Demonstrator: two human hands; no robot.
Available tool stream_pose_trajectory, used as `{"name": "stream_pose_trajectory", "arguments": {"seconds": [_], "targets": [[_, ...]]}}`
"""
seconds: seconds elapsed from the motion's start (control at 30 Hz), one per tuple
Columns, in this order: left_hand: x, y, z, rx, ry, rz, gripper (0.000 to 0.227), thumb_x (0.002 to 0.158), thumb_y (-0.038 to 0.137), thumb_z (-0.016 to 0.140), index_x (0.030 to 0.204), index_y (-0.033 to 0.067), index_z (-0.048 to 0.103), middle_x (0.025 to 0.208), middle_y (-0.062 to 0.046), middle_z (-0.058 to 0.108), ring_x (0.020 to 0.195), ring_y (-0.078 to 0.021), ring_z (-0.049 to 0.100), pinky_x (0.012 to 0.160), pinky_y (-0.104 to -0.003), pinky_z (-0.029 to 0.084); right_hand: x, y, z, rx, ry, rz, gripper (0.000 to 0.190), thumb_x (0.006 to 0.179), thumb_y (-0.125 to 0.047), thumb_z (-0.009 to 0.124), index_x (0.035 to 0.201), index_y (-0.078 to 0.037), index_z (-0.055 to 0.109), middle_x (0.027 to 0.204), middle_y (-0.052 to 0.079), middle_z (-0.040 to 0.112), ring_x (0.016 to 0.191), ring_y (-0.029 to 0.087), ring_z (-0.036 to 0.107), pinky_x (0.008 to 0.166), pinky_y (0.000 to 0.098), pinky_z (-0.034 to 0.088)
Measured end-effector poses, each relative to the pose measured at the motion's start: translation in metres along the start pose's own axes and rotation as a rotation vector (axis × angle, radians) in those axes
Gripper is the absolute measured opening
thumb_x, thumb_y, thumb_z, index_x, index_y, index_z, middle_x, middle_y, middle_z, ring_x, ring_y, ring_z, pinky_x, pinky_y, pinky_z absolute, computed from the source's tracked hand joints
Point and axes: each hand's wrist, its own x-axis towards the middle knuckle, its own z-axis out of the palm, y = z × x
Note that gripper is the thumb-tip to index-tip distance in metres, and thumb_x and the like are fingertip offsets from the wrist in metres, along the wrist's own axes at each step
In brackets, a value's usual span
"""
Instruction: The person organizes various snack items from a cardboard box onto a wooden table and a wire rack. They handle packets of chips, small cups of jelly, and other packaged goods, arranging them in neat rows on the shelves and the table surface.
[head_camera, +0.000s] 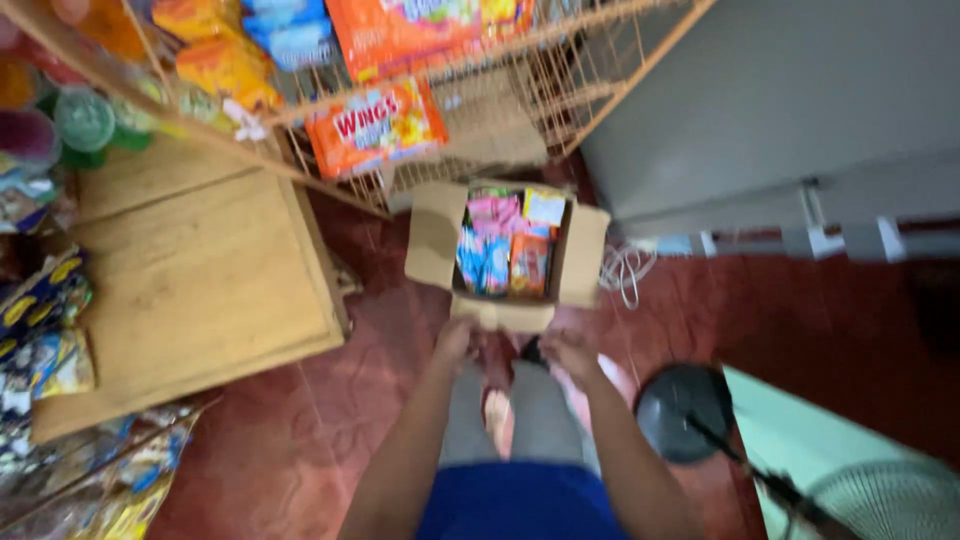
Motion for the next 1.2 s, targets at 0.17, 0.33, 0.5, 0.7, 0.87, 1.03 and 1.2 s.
{"name": "stream_pose_trajectory", "arguments": {"seconds": [0.17, 0.33, 0.5, 0.7, 0.87, 1.03, 1.2], "targets": [[0.147, -0.057, -0.011, 0.586, 0.008, 0.578, 0.008, 0.093, 0.019, 0.060, 0.098, 0.0137, 0.062, 0.093, -0.001, 0.061, 0.083, -0.0174, 0.060, 0.071, -0.034, 0.048, 0.095, 0.044, -0.010, 0.011, 0.010, 0.129, 0.012, 0.093, -0.015, 0.067, 0.104, -0.010, 0.068, 0.093, 0.005, 0.072, 0.082, 0.015, 0.069, 0.073, 0.0312, 0.055], [0.350, -0.099, -0.013, 1.169, 0.085, 1.153, 0.011, 0.090, 0.020, 0.064, 0.092, 0.0109, 0.070, 0.095, -0.015, 0.068, 0.086, -0.0307, 0.070, 0.077, -0.044, 0.056, 0.249, 0.119, -0.022, 0.136, 0.057, 0.093, 0.016, 0.090, -0.009, 0.068, 0.106, -0.008, 0.069, 0.094, 0.004, 0.072, 0.085, 0.017, 0.070, 0.076, 0.0340, 0.059], [0.436, -0.102, 0.017, 0.928, 0.264, 0.527, 0.051, 0.078, 0.040, 0.076, 0.105, -0.0023, 0.066, 0.109, -0.029, 0.069, 0.100, -0.0432, 0.066, 0.086, -0.052, 0.054, 0.393, 0.173, -0.048, -0.049, 0.073, 0.050, 0.021, 0.097, -0.023, 0.068, 0.100, -0.002, 0.069, 0.081, 0.008, 0.060, 0.069, 0.020, 0.056, 0.059, 0.0373, 0.046], [0.532, -0.076, 0.033, 1.017, 0.477, 0.603, 0.071, 0.072, 0.052, 0.079, 0.113, -0.0046, 0.066, 0.118, -0.030, 0.065, 0.111, -0.0450, 0.064, 0.095, -0.051, 0.054, 0.543, 0.209, -0.016, -0.198, 0.292, -0.122, 0.015, 0.089, -0.022, 0.066, 0.095, -0.009, 0.069, 0.081, 0.009, 0.062, 0.070, 0.021, 0.056, 0.061, 0.0413, 0.047], [0.610, -0.099, 0.017, 1.238, 0.504, 0.548, 0.062, 0.075, 0.048, 0.079, 0.111, -0.0016, 0.069, 0.119, -0.028, 0.067, 0.109, -0.0424, 0.067, 0.094, -0.050, 0.056, 0.568, 0.227, 0.005, -0.012, 0.049, 0.107, 0.032, 0.095, -0.037, 0.064, 0.096, -0.006, 0.073, 0.086, 0.008, 0.068, 0.072, 0.022, 0.062, 0.067, 0.0410, 0.052], [0.532, -0.084, 0.020, 1.124, 0.317, 0.517, 0.061, 0.076, 0.042, 0.081, 0.114, -0.0032, 0.067, 0.117, -0.027, 0.070, 0.108, -0.0416, 0.069, 0.091, -0.048, 0.057, 0.478, 0.169, -0.003, -0.008, -0.054, -0.027, 0.036, 0.093, -0.042, 0.067, 0.111, -0.011, 0.075, 0.102, 0.003, 0.076, 0.087, 0.016, 0.070, 0.081, 0.0346, 0.056], [0.391, -0.072, 0.032, 0.235, -0.169, 0.627, 0.087, 0.073, 0.025, 0.090, 0.144, 0.0102, 0.043, 0.127, -0.004, 0.067, 0.115, -0.0186, 0.063, 0.098, -0.039, 0.052, 0.301, 0.037, 0.028, 0.281, -0.356, 0.145, 0.046, 0.090, -0.046, 0.073, 0.121, -0.013, 0.068, 0.099, 0.008, 0.071, 0.083, 0.024, 0.069, 0.078, 0.0432, 0.058]]}}
